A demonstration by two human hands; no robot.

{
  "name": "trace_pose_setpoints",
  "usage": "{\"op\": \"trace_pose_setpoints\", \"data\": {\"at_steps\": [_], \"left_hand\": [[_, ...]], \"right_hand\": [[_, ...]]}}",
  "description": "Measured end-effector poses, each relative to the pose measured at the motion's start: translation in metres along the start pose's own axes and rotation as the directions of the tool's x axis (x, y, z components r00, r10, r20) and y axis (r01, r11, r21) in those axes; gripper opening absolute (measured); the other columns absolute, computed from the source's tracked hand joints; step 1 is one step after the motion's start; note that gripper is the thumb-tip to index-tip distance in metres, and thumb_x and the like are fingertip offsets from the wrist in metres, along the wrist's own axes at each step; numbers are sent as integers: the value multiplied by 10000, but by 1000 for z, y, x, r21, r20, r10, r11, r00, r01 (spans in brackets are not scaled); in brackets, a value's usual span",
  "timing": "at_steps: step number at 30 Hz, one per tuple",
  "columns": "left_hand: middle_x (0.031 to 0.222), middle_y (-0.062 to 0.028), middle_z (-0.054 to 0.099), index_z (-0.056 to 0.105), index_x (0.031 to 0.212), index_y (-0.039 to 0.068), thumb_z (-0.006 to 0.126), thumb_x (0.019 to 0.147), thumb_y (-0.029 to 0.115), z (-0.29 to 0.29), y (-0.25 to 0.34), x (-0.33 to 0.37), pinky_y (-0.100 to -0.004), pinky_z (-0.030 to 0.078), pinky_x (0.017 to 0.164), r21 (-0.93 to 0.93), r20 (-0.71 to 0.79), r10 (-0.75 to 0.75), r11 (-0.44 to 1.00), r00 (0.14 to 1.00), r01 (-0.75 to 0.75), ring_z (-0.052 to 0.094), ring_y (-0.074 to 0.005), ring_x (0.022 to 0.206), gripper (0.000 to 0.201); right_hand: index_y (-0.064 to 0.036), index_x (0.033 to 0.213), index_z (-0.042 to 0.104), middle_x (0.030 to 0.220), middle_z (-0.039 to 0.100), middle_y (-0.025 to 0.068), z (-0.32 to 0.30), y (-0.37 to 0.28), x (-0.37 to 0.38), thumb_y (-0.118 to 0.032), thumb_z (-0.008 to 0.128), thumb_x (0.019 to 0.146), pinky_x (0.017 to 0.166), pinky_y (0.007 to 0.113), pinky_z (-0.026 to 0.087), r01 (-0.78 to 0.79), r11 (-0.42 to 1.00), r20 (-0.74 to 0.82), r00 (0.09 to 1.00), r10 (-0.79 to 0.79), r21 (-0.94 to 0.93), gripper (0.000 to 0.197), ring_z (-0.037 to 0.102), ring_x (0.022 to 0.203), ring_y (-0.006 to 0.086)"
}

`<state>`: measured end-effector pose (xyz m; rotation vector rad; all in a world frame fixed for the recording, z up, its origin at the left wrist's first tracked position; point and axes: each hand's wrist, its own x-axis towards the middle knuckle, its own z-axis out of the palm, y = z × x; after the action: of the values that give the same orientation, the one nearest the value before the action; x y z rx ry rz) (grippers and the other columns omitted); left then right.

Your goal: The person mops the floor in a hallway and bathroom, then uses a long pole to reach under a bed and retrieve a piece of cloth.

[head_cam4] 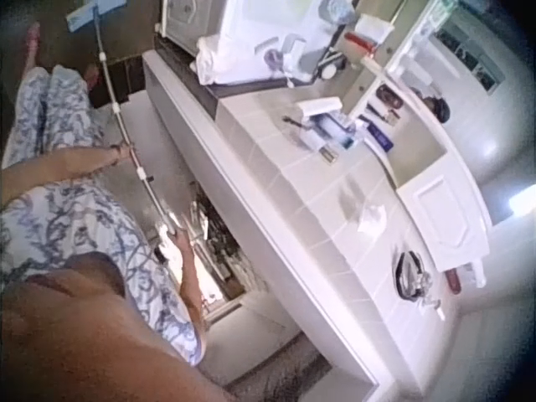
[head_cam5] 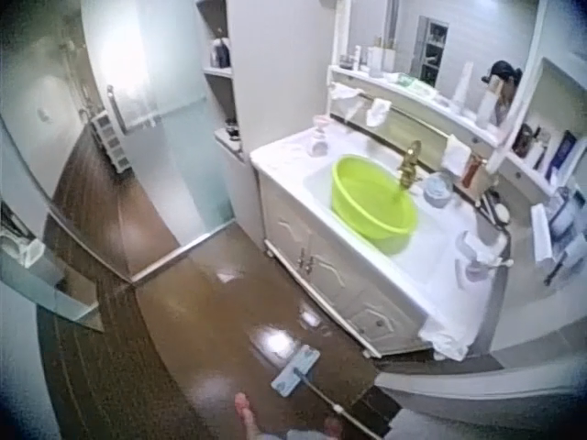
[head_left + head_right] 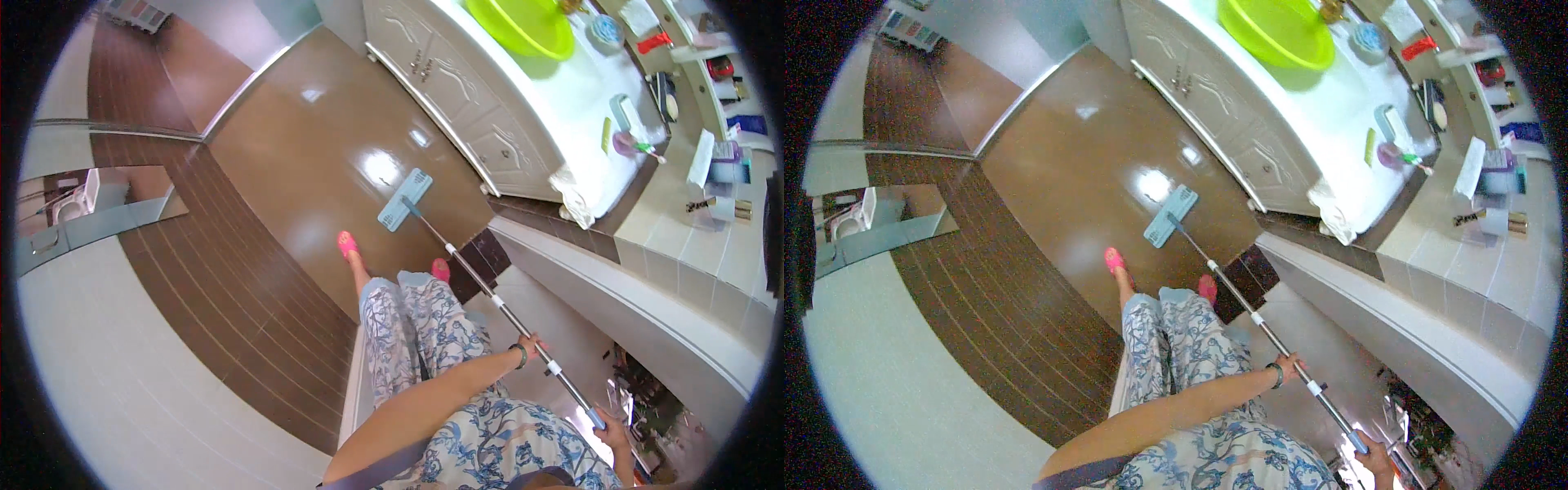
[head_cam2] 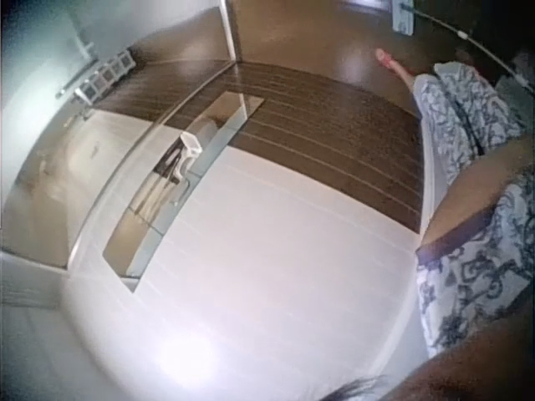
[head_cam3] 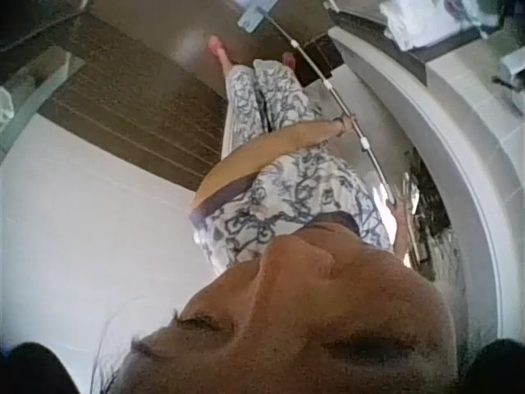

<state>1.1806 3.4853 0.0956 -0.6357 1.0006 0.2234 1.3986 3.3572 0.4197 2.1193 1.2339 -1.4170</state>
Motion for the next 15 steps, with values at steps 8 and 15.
{"op": "trace_pose_setpoints", "data": {"at_steps": [8,15], "left_hand": [[700,-152,518,404,900,36,444,885,180,-34,79,45,-449,526,525,-70,-41,180,981,983,-183,579,-305,582,151],[460,-93,424,354,694,25,361,896,240,-94,420,-73,-405,425,343,204,-162,724,689,670,-696,484,-246,355,295]], "right_hand": [[-115,1273,432,633,517,-4,-6,-116,81,-72,588,695,437,227,385,-225,969,230,953,196,106,601,460,474,76],[-108,1295,393,605,501,57,54,-393,241,-59,548,720,487,257,421,184,982,125,974,-187,35,597,477,499,103]]}}
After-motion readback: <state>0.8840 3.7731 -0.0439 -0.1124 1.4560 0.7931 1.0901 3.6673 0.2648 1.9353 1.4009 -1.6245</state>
